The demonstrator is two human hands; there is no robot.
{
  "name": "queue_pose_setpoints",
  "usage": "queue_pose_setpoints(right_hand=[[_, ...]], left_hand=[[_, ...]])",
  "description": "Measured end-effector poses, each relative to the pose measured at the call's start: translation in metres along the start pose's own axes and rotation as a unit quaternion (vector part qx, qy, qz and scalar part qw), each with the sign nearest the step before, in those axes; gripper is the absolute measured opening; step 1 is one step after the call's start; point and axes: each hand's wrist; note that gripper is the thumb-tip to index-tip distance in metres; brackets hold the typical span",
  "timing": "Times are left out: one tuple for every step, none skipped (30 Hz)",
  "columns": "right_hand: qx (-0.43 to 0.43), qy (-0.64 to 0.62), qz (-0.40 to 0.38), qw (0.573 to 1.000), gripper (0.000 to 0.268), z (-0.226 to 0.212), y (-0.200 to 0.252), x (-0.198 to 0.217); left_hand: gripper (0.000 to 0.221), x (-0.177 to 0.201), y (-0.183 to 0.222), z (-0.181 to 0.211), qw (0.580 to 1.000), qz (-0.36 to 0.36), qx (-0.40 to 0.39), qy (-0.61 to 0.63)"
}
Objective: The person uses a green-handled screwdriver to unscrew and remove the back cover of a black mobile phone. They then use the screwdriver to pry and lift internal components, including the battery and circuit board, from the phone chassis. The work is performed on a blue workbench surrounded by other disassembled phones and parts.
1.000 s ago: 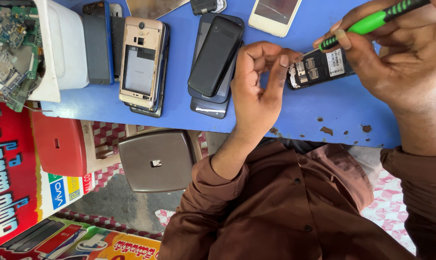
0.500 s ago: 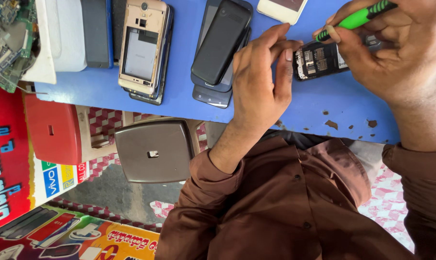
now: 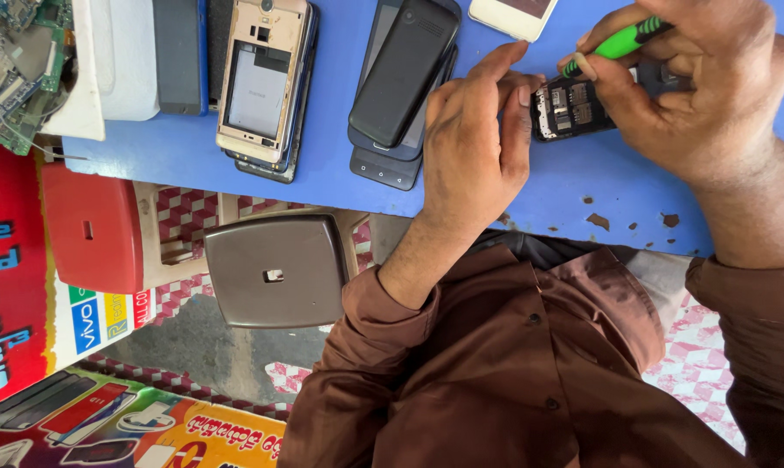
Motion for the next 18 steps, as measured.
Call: queue_pose_setpoints(right_hand=[[0.003, 0.006, -0.002, 1.000, 0.055, -0.0003, -0.0022, 0.0007], [0.017, 0.001, 0.003, 1.000, 0.053, 0.0000, -0.0045, 0.0001], [0.025, 0.001, 0.005, 1.000, 0.052, -0.0003, -0.0061, 0.0002], [0.033, 0.001, 0.008, 0.999, 0.052, -0.0006, -0.0074, -0.0001], [0.035, 0.007, 0.008, 0.999, 0.052, -0.0009, -0.0084, 0.0002], [0.032, 0.007, 0.008, 0.999, 0.052, -0.0018, -0.0088, 0.0001], [0.030, 0.008, 0.009, 0.999, 0.053, -0.0023, -0.0090, 0.0002], [0.022, 0.004, 0.010, 1.000, 0.052, -0.0031, -0.0085, -0.0004], [0.020, 0.001, 0.011, 1.000, 0.052, -0.0034, -0.0080, -0.0010], [0.017, -0.002, 0.012, 1.000, 0.052, -0.0038, -0.0077, -0.0015], [0.020, -0.004, 0.013, 1.000, 0.052, -0.0038, -0.0072, -0.0023], [0.022, -0.006, 0.014, 1.000, 0.052, -0.0035, -0.0069, -0.0028], [0.024, -0.008, 0.015, 1.000, 0.052, -0.0030, -0.0064, -0.0034], [0.026, -0.011, 0.015, 0.999, 0.052, -0.0026, -0.0056, -0.0038], [0.028, -0.010, 0.014, 0.999, 0.052, -0.0021, -0.0048, -0.0041], [0.030, -0.010, 0.013, 0.999, 0.052, -0.0017, -0.0039, -0.0042], [0.031, -0.007, 0.011, 0.999, 0.053, -0.0014, -0.0031, -0.0040], [0.033, -0.003, 0.009, 0.999, 0.053, -0.0011, -0.0026, -0.0037]], left_hand=[[0.033, 0.0007, -0.0009, 0.0011, 1.000, 0.001, 0.000, 0.001], [0.032, 0.0015, -0.0014, 0.0021, 1.000, 0.001, 0.000, 0.001], [0.032, 0.0021, -0.0022, 0.0030, 1.000, 0.001, 0.001, 0.001], [0.031, 0.0027, -0.0030, 0.0040, 1.000, 0.001, 0.000, 0.002], [0.032, 0.0031, -0.0042, 0.0048, 1.000, 0.002, -0.002, -0.001], [0.032, 0.0032, -0.0053, 0.0058, 1.000, 0.003, -0.003, -0.002], [0.034, 0.0030, -0.0064, 0.0067, 1.000, 0.005, -0.006, -0.006], [0.034, 0.0028, -0.0072, 0.0072, 1.000, 0.006, -0.007, -0.009], [0.035, 0.0025, -0.0076, 0.0076, 1.000, 0.007, -0.009, -0.011], [0.035, 0.0025, -0.0079, 0.0078, 1.000, 0.008, -0.009, -0.013], [0.033, 0.0026, -0.0078, 0.0077, 1.000, 0.008, -0.010, -0.014], [0.032, 0.0025, -0.0074, 0.0074, 1.000, 0.008, -0.010, -0.015], [0.030, 0.0023, -0.0068, 0.0068, 1.000, 0.008, -0.010, -0.016], [0.030, 0.0021, -0.0059, 0.0058, 1.000, 0.007, -0.009, -0.017], [0.029, 0.0017, -0.0050, 0.0045, 1.000, 0.007, -0.007, -0.017], [0.031, 0.0012, -0.0039, 0.0033, 1.000, 0.006, -0.005, -0.018], [0.031, 0.0007, -0.0030, 0.0021, 1.000, 0.006, -0.003, -0.018], [0.032, 0.0002, -0.0026, 0.0013, 1.000, 0.006, -0.001, -0.019]])
Point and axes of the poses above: each hand's wrist, its own y-axis away from the middle knuckle, its own x-axis out of the back of the hand, z = x × y, and after that the axes turned 11 degrees about x, right-handed
